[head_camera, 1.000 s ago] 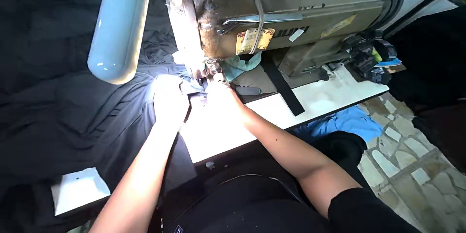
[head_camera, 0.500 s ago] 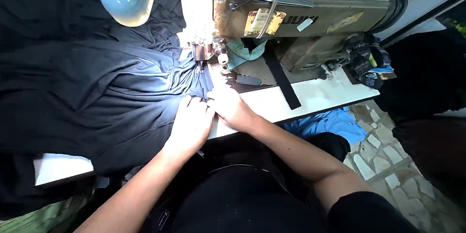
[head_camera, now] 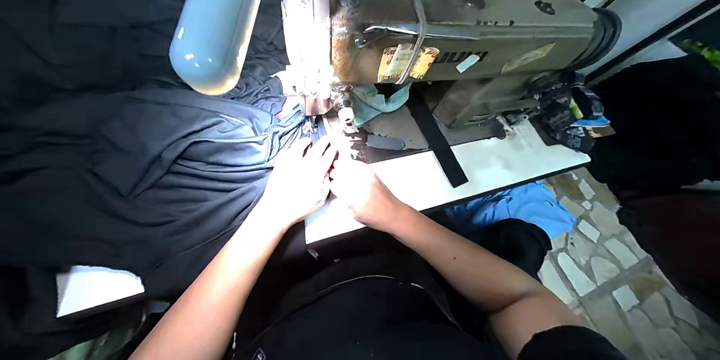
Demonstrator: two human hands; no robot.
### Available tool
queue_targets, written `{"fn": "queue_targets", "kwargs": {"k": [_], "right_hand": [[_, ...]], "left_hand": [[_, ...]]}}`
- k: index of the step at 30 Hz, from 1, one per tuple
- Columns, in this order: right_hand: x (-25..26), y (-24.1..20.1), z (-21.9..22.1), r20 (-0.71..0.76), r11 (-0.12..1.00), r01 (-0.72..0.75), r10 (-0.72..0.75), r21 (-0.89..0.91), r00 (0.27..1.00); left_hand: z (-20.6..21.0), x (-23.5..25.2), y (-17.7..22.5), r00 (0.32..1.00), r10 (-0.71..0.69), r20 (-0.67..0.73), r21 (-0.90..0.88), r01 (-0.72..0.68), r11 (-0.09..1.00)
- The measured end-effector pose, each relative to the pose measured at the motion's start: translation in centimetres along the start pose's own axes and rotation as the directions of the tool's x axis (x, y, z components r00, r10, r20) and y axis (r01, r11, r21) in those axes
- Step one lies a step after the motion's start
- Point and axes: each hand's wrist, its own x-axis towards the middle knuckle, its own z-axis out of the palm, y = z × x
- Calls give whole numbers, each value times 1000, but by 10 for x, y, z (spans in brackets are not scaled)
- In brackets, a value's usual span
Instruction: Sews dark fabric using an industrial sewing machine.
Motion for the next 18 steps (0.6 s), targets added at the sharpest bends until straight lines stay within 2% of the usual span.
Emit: {"fn": "queue_targets", "kwargs": {"k": [4,7,11,18], "right_hand": [[2,-4,2,-16,1000,-9,9,4,1000],[1,-6,0,14,999,-31,31,7,999],[1,-8,-5,74,995,-89,86,50,994],[4,-8,-4,68,998,-63,62,7,996]], "left_hand": [[4,-7,-8,1000,19,-10,52,-19,998],[-1,-11,0,1000,2,13,54,-2,999],[8,-31,13,990,-6,-143,10,7,1000],[10,-41,6,989,45,-140,-27,-49,998]]}}
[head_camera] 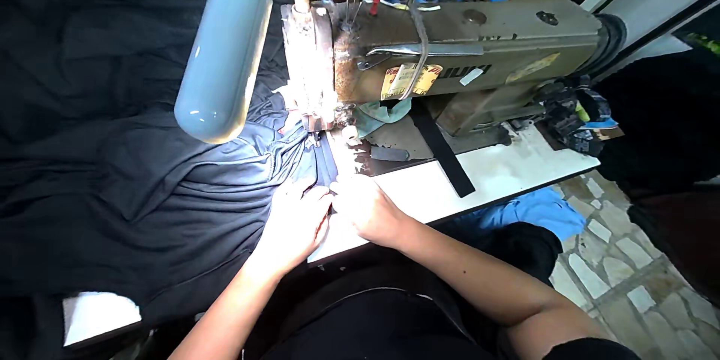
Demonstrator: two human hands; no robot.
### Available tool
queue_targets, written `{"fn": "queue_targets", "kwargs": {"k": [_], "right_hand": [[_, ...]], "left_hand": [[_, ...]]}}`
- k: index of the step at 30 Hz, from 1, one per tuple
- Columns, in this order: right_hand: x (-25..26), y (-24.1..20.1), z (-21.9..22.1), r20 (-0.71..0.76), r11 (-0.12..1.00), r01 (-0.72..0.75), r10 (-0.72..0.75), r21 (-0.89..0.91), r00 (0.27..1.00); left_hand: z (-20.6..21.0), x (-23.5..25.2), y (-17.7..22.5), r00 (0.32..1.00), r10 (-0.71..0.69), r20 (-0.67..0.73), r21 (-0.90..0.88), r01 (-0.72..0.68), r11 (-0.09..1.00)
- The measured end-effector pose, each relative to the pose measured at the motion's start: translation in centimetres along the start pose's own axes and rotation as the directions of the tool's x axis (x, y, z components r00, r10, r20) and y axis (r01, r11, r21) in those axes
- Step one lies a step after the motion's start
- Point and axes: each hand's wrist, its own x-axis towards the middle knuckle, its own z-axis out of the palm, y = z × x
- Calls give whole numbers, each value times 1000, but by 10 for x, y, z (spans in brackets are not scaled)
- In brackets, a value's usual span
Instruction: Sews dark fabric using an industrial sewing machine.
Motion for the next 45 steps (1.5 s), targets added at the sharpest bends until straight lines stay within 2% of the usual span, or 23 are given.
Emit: {"fn": "queue_targets", "kwargs": {"k": [10,13,16,22,26,29,33,34,35,37,39,41,42,45], "right_hand": [[11,10,0,-17,999,-1,0,-32,1000],[21,10,-8,108,997,-38,44,-60,993],[28,16,-5,159,992,-47,65,-116,985],[45,21,-8,219,982,-184,189,-42,957],[49,31,0,176,981,-182,191,-67,966],[53,38,5,222,971,-218,236,-101,946],[54,40,-1,261,944,-329,317,3,912],[48,41,-8,223,952,-304,291,27,930],[36,44,-15,104,964,-260,253,57,962],[6,59,-45,-91,966,-257,256,0,962],[-27,89,-87,-248,896,-427,388,-123,887],[-62,127,-119,-394,756,-626,525,-189,754],[-80,144,-125,-437,704,-680,556,-204,707],[-115,171,-114,-491,687,-688,528,-233,693]], "left_hand": [[0,12,-12,999,-18,36,25,18,1000],[0,19,-15,998,-35,51,45,33,998],[1,24,-19,997,-61,51,53,58,997],[4,37,-27,992,-110,56,70,106,992],[5,45,-32,990,-130,54,86,125,988],[5,50,-34,985,-161,68,92,154,984],[9,54,-39,982,-179,56,98,173,980],[9,55,-39,983,-176,50,97,171,981],[8,55,-39,982,-179,60,91,173,981],[7,55,-38,983,-175,62,105,168,980],[8,55,-39,981,-180,73,109,172,979],[8,55,-37,978,-191,86,118,180,977],[7,55,-36,978,-189,85,124,178,976],[6,57,-35,979,-187,85,140,174,975]]}}
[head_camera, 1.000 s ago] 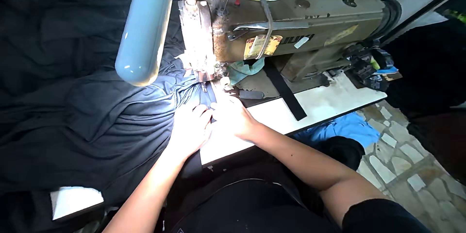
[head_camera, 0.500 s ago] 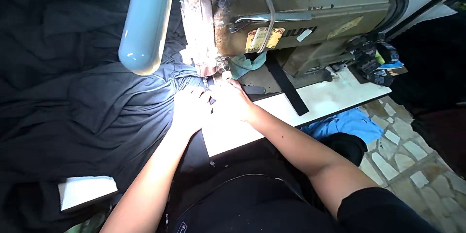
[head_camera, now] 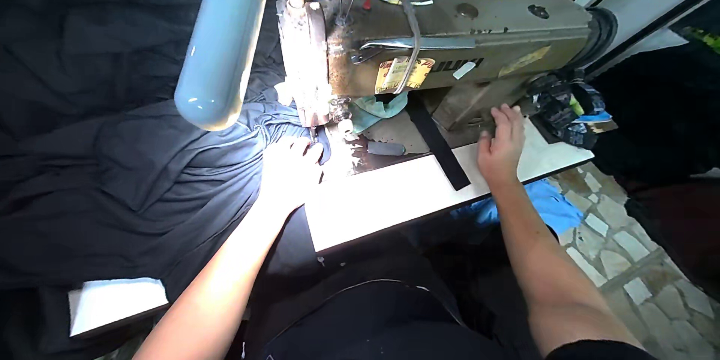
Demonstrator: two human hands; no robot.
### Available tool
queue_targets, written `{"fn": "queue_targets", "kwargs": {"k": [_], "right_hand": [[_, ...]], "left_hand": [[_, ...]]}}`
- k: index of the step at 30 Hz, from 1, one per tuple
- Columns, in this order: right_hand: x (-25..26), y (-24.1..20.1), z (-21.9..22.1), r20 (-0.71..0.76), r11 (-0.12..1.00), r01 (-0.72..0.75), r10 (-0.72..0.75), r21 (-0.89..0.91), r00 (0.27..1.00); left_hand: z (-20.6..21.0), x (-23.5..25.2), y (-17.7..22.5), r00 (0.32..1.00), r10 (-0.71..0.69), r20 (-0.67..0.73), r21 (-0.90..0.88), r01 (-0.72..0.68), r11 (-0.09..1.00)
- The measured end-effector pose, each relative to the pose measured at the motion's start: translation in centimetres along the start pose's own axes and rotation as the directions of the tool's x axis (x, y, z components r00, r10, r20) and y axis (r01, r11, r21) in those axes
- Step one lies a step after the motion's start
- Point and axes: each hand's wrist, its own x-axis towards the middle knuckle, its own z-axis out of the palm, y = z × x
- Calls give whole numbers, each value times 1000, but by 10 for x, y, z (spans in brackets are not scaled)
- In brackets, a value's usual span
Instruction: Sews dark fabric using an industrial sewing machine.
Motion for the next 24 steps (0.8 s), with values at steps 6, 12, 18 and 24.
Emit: {"fn": "queue_targets", "kwargs": {"k": [6,12,18,24], "right_hand": [[-8,0,6,-53,1000,20,-20,-14,998],[2,-10,-16,216,994,-66,83,-88,973],[60,-3,-62,-115,998,-48,42,-45,992],[169,20,-93,-5,891,-416,424,180,906]], "left_hand": [[2,1,-1,1000,-23,15,-4,23,1000],[5,0,-3,1000,-3,-22,-11,3,1000],[3,3,-3,1000,-11,-11,-9,11,1000],[0,3,-1,999,-26,32,-5,26,1000]]}}
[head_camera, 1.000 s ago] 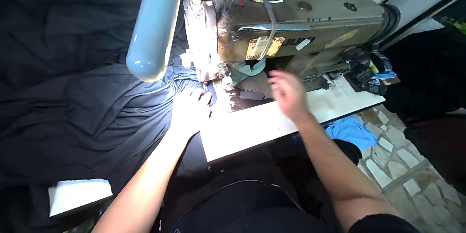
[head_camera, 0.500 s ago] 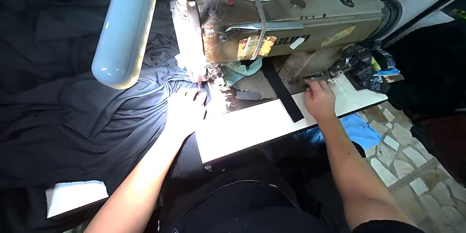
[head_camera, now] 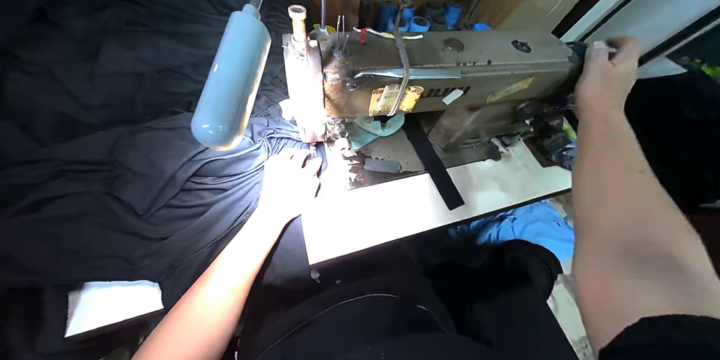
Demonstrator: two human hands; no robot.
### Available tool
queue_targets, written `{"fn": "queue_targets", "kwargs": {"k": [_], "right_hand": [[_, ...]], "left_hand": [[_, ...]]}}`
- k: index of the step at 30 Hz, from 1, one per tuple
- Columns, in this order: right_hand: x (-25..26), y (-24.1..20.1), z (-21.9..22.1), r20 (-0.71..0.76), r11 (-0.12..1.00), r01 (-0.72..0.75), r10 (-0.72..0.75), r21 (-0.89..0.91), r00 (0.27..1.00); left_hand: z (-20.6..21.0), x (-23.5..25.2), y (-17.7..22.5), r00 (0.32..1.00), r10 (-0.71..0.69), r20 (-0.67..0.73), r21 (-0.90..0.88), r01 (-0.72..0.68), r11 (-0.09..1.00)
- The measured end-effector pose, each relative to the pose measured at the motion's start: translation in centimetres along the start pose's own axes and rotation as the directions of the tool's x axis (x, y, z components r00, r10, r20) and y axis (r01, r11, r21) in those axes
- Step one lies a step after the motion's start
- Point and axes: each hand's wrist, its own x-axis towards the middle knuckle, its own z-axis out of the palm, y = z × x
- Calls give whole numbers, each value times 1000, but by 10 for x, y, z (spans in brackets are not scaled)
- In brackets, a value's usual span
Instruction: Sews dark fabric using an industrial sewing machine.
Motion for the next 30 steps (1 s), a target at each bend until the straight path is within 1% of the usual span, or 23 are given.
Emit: {"fn": "queue_targets", "kwargs": {"k": [2,4,6,9,10,11,13,15,17,18,19,20,21,22,23,24,25,26,27,28,29,30], "right_hand": [[24,2,6,86,991,-119,114,54,990],[38,11,14,56,985,-149,145,82,988],[35,21,20,-6,986,-107,108,129,994],[13,32,29,-164,970,-10,52,244,985],[13,34,29,-178,971,-8,52,238,983],[16,34,26,-152,983,-26,54,182,987],[31,33,15,-7,996,-90,91,17,996],[52,30,8,116,986,-139,149,-90,982],[71,30,7,149,975,-144,169,-170,974],[77,28,6,130,972,-120,148,-204,980],[75,22,4,99,971,-62,87,-230,991],[60,5,0,61,978,12,1,-209,998],[31,-17,-5,-4,987,99,-100,-125,995],[-7,-37,-9,-90,971,236,-232,33,968],[-51,-53,-7,-160,881,402,-372,250,914],[-95,-63,0,-151,717,495,-489,491,859],[-139,-74,16,-26,579,426,-572,695,820],[-176,-84,38,176,515,235,-627,824,759],[-204,-94,65,379,533,25,-633,846,674],[-222,-106,92,535,604,-117,-579,789,616],[-229,-121,116,668,678,-253,-464,690,582],[-228,-137,135,769,700,-408,-321,586,553]], "left_hand": [[2,0,-1,1000,15,-16,9,-14,1000],[3,-1,-2,1000,14,-21,-1,-14,1000],[0,-2,-3,1000,22,12,-2,-22,1000],[3,-3,-16,996,83,36,26,-84,996],[1,-3,-22,993,97,61,16,-98,995],[-1,-3,-27,991,108,76,6,-109,994],[-3,-1,-36,990,129,63,14,-131,991],[-5,6,-48,990,135,42,53,-137,989],[-1,13,-62,995,63,72,100,-70,993],[-1,17,-66,993,-4,117,111,-9,994],[0,21,-68,989,-53,140,134,34,990],[0,26,-69,989,-74,130,167,52,985],[-3,30,-66,989,-93,115,183,71,981],[-9,34,-59,989,-108,101,175,89,981],[-17,38,-51,991,-108,76,147,96,984],[-26,42,-44,990,-120,74,128,110,986],[-36,45,-39,985,-136,109,122,123,985],[-44,49,-36,979,-139,149,139,119,983],[-50,51,-35,971,-148,188,155,119,981],[-53,52,-35,968,-157,194,137,132,982],[-54,53,-37,965,-180,189,102,163,981],[-55,57,-38,937,-260,235,62,252,966]]}}
